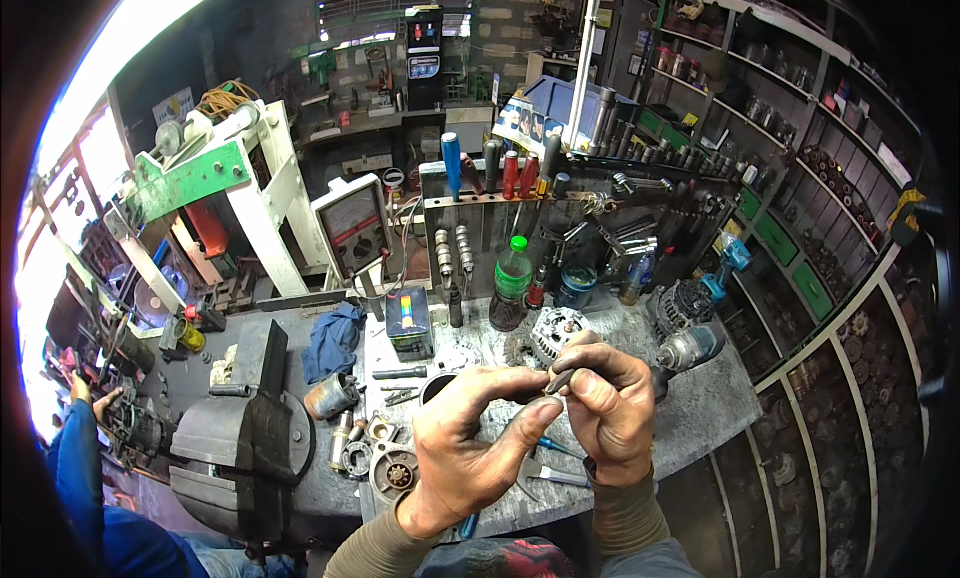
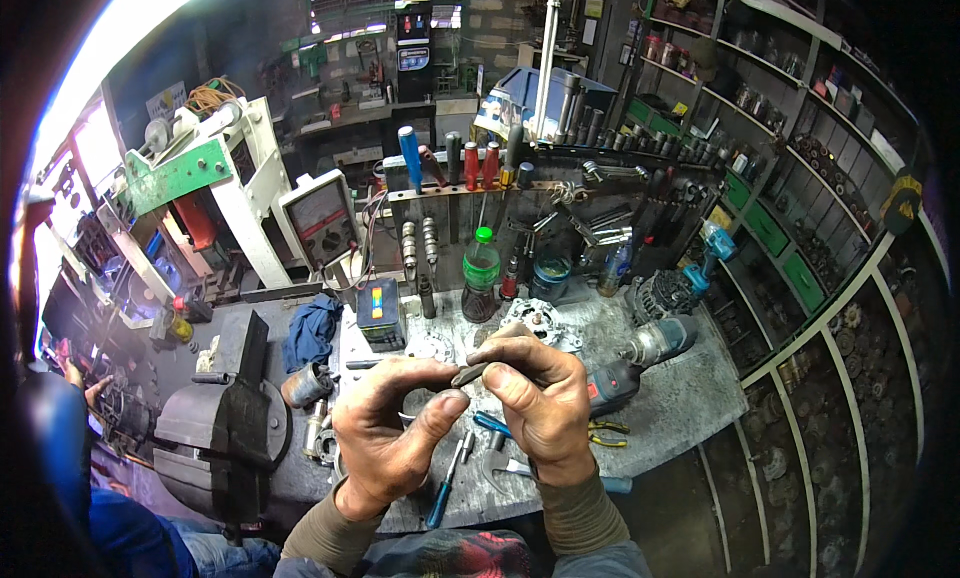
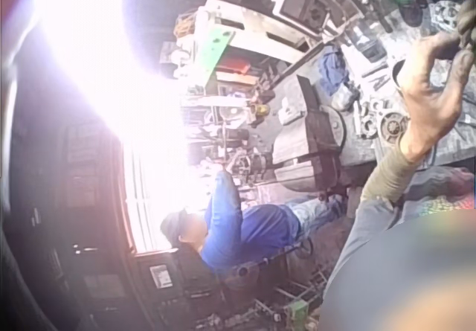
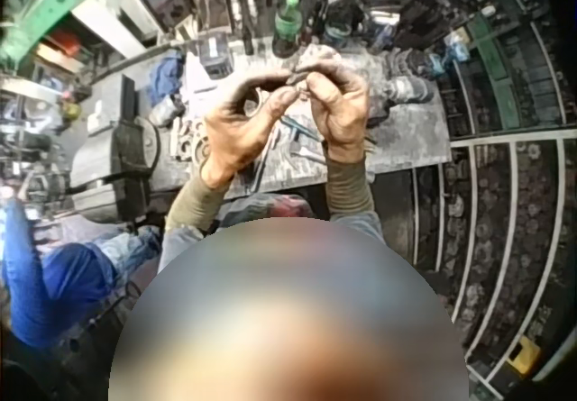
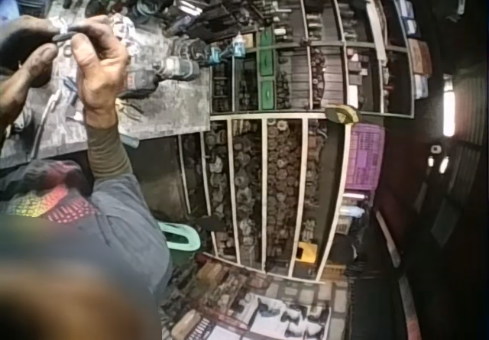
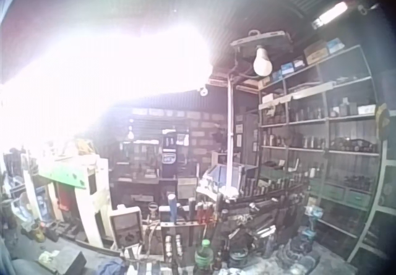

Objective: The person disassembles and reassembles small engine components on a workbench. They use a cordless impact driver to remove and install bolts, handle a metal cylinder and housing, and use pliers to adjust a small clip.

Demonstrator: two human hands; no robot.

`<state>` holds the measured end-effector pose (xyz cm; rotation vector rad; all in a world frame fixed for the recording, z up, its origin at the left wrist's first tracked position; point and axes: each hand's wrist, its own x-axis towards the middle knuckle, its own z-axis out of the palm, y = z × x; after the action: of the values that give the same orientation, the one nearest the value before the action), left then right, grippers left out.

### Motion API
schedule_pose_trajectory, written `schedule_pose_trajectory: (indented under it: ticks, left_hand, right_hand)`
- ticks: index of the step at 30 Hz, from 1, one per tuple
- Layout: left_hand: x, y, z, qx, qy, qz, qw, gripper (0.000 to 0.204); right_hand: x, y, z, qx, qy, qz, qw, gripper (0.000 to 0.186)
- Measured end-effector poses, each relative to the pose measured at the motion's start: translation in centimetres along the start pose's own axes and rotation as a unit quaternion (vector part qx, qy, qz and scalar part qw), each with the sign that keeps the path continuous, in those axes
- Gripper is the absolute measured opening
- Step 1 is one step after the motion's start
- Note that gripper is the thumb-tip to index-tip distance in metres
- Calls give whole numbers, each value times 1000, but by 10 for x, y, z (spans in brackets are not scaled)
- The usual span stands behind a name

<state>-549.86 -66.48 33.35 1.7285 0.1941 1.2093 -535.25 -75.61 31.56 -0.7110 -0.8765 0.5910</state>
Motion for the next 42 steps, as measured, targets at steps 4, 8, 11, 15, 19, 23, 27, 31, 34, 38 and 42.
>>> schedule_pose_trajectory:
  ticks: [4, 8, 11, 15, 19, 23, 27, 31, 34, 38, 42]
  left_hand:
    - [0, -4, 5, 7, -2, -6, 1000, 23]
    - [0, -12, 11, 9, -11, 24, 1000, 24]
    - [1, -17, 17, -3, -14, 28, 1000, 25]
    - [1, -20, 23, -3, -7, 11, 1000, 24]
    - [0, -20, 26, -7, -9, -10, 1000, 23]
    - [1, -20, 26, -9, -9, -13, 1000, 22]
    - [1, -21, 26, -11, -6, -3, 1000, 22]
    - [-2, -21, 26, -32, -6, -28, 999, 20]
    - [-6, -21, 25, -44, -7, -50, 998, 20]
    - [-10, -23, 20, -63, -11, -91, 994, 21]
    - [-17, -27, 7, -30, -79, -161, 983, 19]
  right_hand:
    - [-1, 2, -6, -15, 2, 6, 1000, 22]
    - [-5, 6, -15, 33, -1, 37, 999, 21]
    - [-9, 11, -21, 92, -2, 70, 993, 21]
    - [-14, 20, -27, 147, 9, 93, 985, 21]
    - [-18, 24, -30, 171, 12, 102, 980, 21]
    - [-20, 25, -31, 178, 2, 104, 978, 22]
    - [-21, 25, -29, 165, 1, 104, 981, 21]
    - [-23, 24, -27, 159, 10, 101, 982, 20]
    - [-25, 23, -25, 150, 19, 99, 984, 19]
    - [-28, 21, -24, 78, 39, 98, 991, 19]
    - [-32, 19, -28, -167, 49, 80, 981, 13]
